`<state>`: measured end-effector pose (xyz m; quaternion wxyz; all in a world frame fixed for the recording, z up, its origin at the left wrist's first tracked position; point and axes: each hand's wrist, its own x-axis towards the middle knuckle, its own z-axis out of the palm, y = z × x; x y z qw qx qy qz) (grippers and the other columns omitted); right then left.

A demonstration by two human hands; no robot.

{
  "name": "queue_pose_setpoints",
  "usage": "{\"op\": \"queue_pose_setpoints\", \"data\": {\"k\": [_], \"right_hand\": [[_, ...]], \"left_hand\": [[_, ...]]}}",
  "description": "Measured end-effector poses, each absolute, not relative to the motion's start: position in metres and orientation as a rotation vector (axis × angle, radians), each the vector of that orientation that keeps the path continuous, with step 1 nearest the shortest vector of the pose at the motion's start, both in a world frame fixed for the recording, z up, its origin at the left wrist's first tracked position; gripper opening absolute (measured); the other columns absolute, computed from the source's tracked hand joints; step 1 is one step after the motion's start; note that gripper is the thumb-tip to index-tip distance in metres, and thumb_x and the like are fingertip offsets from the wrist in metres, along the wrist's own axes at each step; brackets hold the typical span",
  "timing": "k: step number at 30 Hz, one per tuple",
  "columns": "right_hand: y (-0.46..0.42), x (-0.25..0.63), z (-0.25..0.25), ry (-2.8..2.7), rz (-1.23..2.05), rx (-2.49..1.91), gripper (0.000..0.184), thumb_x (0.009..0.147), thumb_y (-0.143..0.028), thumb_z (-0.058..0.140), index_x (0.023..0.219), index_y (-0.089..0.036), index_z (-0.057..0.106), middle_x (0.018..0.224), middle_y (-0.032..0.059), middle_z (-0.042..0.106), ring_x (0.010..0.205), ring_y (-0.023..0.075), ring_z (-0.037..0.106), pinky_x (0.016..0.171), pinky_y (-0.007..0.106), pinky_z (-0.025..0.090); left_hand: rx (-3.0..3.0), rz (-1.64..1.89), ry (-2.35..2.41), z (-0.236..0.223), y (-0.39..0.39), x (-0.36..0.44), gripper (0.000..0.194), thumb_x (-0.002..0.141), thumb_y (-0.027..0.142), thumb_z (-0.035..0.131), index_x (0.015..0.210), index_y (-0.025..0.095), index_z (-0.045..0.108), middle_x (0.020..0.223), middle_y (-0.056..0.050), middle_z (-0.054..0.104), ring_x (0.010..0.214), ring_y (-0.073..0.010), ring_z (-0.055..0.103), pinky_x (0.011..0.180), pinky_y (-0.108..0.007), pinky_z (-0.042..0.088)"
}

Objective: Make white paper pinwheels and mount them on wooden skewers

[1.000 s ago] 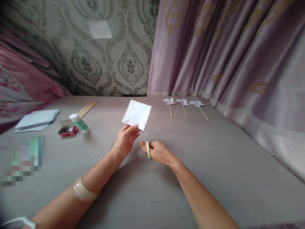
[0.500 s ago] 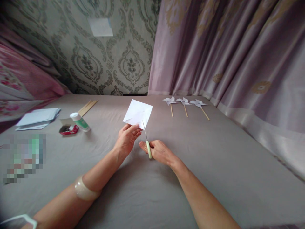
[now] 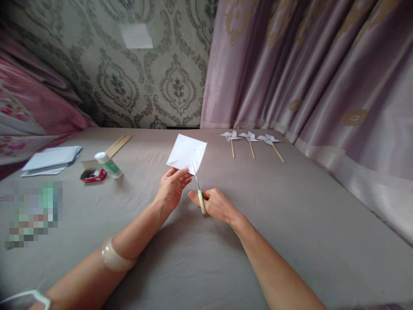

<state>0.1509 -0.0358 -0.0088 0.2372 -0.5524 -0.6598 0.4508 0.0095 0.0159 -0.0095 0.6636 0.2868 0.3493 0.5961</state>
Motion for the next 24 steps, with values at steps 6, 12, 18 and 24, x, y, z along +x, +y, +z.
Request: {"op": "queue_pose_setpoints", "data": {"k": [6,12,18,24], "right_hand": [[-0.0351,0.1508,-0.0114,-1.766,1.244,-1.529,0.055,0.074,-0.07,0.047,0.057,-0.019,0.038,0.054,-0.0052,0.031,0.052,0.008,0.027,0.049,0.024,0.02],[-0.035,0.15,-0.01,-1.736,1.22,-1.579,0.055,0.072,-0.07,0.05,0.056,-0.018,0.039,0.053,-0.0051,0.032,0.052,0.008,0.027,0.049,0.024,0.021],[-0.0358,0.1486,-0.0074,-1.722,1.181,-1.613,0.056,0.071,-0.07,0.052,0.053,-0.018,0.04,0.051,-0.0053,0.03,0.051,0.0076,0.027,0.05,0.024,0.021],[-0.0354,0.1488,-0.0097,-1.716,1.154,-1.617,0.056,0.07,-0.07,0.053,0.053,-0.018,0.042,0.051,-0.0053,0.031,0.052,0.008,0.028,0.049,0.024,0.022]], "left_hand": [[0.648,1.348,0.789,-0.0093,0.0157,0.0093,0.026,0.055,0.025,0.078,0.069,0.016,0.058,0.065,0.002,0.063,0.063,-0.0105,0.061,0.065,-0.024,0.044],[0.638,1.347,0.796,-0.0081,0.0157,0.0087,0.025,0.055,0.025,0.077,0.066,0.016,0.057,0.063,0.002,0.063,0.061,-0.0103,0.061,0.065,-0.024,0.044],[0.662,1.344,0.789,-0.0102,0.0171,0.0078,0.024,0.057,0.026,0.077,0.069,0.016,0.058,0.067,0.001,0.064,0.064,-0.0108,0.062,0.066,-0.024,0.043],[0.663,1.347,0.799,-0.009,0.017,0.0074,0.023,0.058,0.025,0.076,0.07,0.016,0.059,0.067,0.001,0.064,0.064,-0.0106,0.062,0.065,-0.023,0.043]]}}
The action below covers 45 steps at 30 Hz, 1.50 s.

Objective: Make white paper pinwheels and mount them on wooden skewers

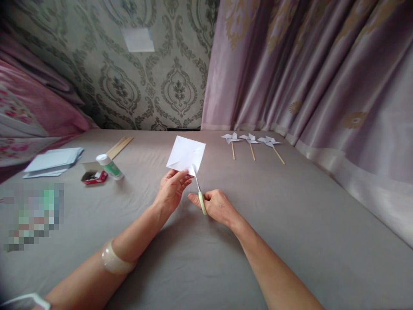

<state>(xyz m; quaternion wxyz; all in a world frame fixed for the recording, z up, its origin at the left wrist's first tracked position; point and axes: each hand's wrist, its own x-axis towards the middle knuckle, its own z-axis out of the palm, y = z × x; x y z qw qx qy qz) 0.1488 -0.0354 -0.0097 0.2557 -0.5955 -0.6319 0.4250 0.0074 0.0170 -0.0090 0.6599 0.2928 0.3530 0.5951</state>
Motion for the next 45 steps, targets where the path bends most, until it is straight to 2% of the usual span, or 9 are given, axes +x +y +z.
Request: {"op": "queue_pose_setpoints", "data": {"k": [12,23,27,35,45], "right_hand": [[-0.036,0.1469,-0.0085,-1.716,1.079,-1.634,0.054,0.071,-0.065,0.054,0.05,-0.019,0.036,0.053,-0.0053,0.025,0.052,0.0077,0.025,0.05,0.025,0.019],[-0.0343,0.1472,-0.0095,-1.662,1.098,-1.655,0.055,0.067,-0.069,0.054,0.051,-0.019,0.038,0.053,-0.0047,0.026,0.054,0.0084,0.026,0.048,0.024,0.02],[-0.034,0.1485,-0.0084,-1.679,1.091,-1.629,0.055,0.069,-0.068,0.054,0.052,-0.018,0.038,0.055,-0.0044,0.027,0.055,0.0084,0.026,0.049,0.025,0.02],[-0.0338,0.1498,-0.0053,-1.736,1.057,-1.592,0.054,0.074,-0.068,0.05,0.059,-0.016,0.047,0.058,-0.0031,0.034,0.058,0.01,0.031,0.052,0.025,0.022],[-0.0347,0.1487,-0.0057,-1.681,1.05,-1.63,0.058,0.071,-0.073,0.047,0.055,-0.018,0.042,0.054,-0.0039,0.031,0.056,0.0098,0.03,0.049,0.025,0.022]], "left_hand": [[0.658,1.354,0.794,-0.0075,0.0174,0.0079,0.027,0.056,0.025,0.077,0.07,0.015,0.057,0.065,0.001,0.062,0.062,-0.0104,0.061,0.062,-0.023,0.044],[0.706,1.295,0.751,-0.008,0.0129,0.0109,0.023,0.057,0.022,0.075,0.073,0.014,0.06,0.066,0.001,0.06,0.057,-0.0091,0.057,0.059,-0.024,0.044],[0.73,1.282,0.75,-0.0086,0.0109,0.0124,0.023,0.057,0.021,0.076,0.074,0.014,0.061,0.066,0.001,0.061,0.057,-0.009,0.057,0.058,-0.024,0.043],[0.779,1.242,0.693,-0.0115,0.0092,0.0139,0.024,0.058,0.022,0.076,0.077,0.014,0.063,0.067,0.001,0.062,0.055,-0.008,0.056,0.056,-0.023,0.041],[0.764,1.244,0.71,-0.0108,0.0091,0.0134,0.024,0.057,0.022,0.077,0.075,0.014,0.063,0.066,0.001,0.061,0.055,-0.008,0.055,0.056,-0.023,0.041]]}}
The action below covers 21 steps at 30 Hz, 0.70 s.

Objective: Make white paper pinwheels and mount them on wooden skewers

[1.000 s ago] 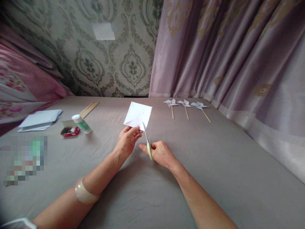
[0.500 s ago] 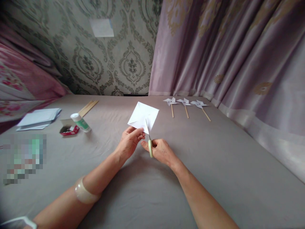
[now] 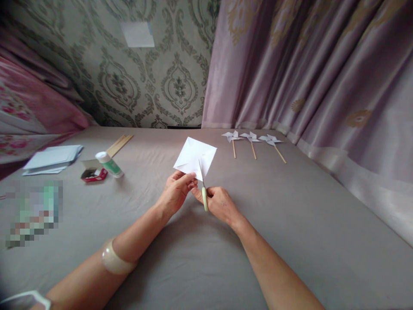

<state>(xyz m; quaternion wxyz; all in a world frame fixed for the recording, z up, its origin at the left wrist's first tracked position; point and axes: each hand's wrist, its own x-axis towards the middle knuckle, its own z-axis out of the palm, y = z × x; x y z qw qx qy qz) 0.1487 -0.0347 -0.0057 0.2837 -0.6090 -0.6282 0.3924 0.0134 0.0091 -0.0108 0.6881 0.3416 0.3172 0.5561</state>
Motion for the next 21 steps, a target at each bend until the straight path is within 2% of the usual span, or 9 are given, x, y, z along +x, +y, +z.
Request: {"op": "queue_pose_setpoints", "data": {"k": [9,21], "right_hand": [[-0.035,0.1479,-0.006,-1.636,1.006,-1.682,0.058,0.069,-0.072,0.05,0.053,-0.017,0.047,0.051,-0.004,0.03,0.053,0.0094,0.029,0.049,0.026,0.021],[-0.0347,0.1466,-0.0068,-1.602,0.982,-1.688,0.058,0.067,-0.071,0.052,0.051,-0.016,0.048,0.046,-0.0043,0.035,0.05,0.0095,0.032,0.048,0.025,0.024]], "left_hand": [[0.721,1.245,0.698,-0.0109,0.0102,0.0131,0.023,0.057,0.02,0.077,0.073,0.013,0.061,0.065,0.001,0.06,0.056,-0.008,0.056,0.057,-0.022,0.041],[0.611,1.181,0.633,-0.0091,0.0123,0.0131,0.023,0.057,0.016,0.075,0.068,0.013,0.056,0.06,0.002,0.058,0.055,-0.0075,0.056,0.054,-0.02,0.04]]}}
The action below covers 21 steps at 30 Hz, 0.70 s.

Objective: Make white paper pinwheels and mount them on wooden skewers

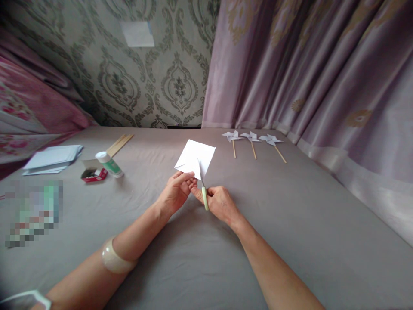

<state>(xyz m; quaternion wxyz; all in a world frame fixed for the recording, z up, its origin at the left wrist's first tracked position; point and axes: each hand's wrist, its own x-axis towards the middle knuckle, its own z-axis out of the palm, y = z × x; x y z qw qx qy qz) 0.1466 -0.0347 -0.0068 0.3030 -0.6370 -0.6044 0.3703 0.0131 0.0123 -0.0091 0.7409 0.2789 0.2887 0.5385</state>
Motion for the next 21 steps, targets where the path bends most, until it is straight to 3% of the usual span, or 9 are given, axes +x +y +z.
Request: {"op": "queue_pose_setpoints", "data": {"k": [16,21], "right_hand": [[-0.0344,0.1464,-0.0072,-1.565,1.068,-1.646,0.054,0.069,-0.067,0.057,0.052,-0.016,0.051,0.048,-0.0031,0.042,0.049,0.0091,0.036,0.049,0.024,0.026],[-0.0325,0.1476,-0.0098,-1.596,1.127,-1.656,0.055,0.068,-0.068,0.056,0.053,-0.015,0.051,0.05,-0.0031,0.041,0.051,0.0092,0.036,0.048,0.023,0.027]], "left_hand": [[0.446,0.984,0.573,-0.0031,0.0131,0.0082,0.008,0.065,0.01,0.064,0.066,0.012,0.056,0.056,0.001,0.057,0.051,-0.0056,0.053,0.051,-0.017,0.041],[0.489,1.061,0.621,-0.0069,0.0125,0.0092,0.014,0.06,0.012,0.067,0.065,0.013,0.055,0.057,0.001,0.056,0.052,-0.0066,0.053,0.053,-0.019,0.042]]}}
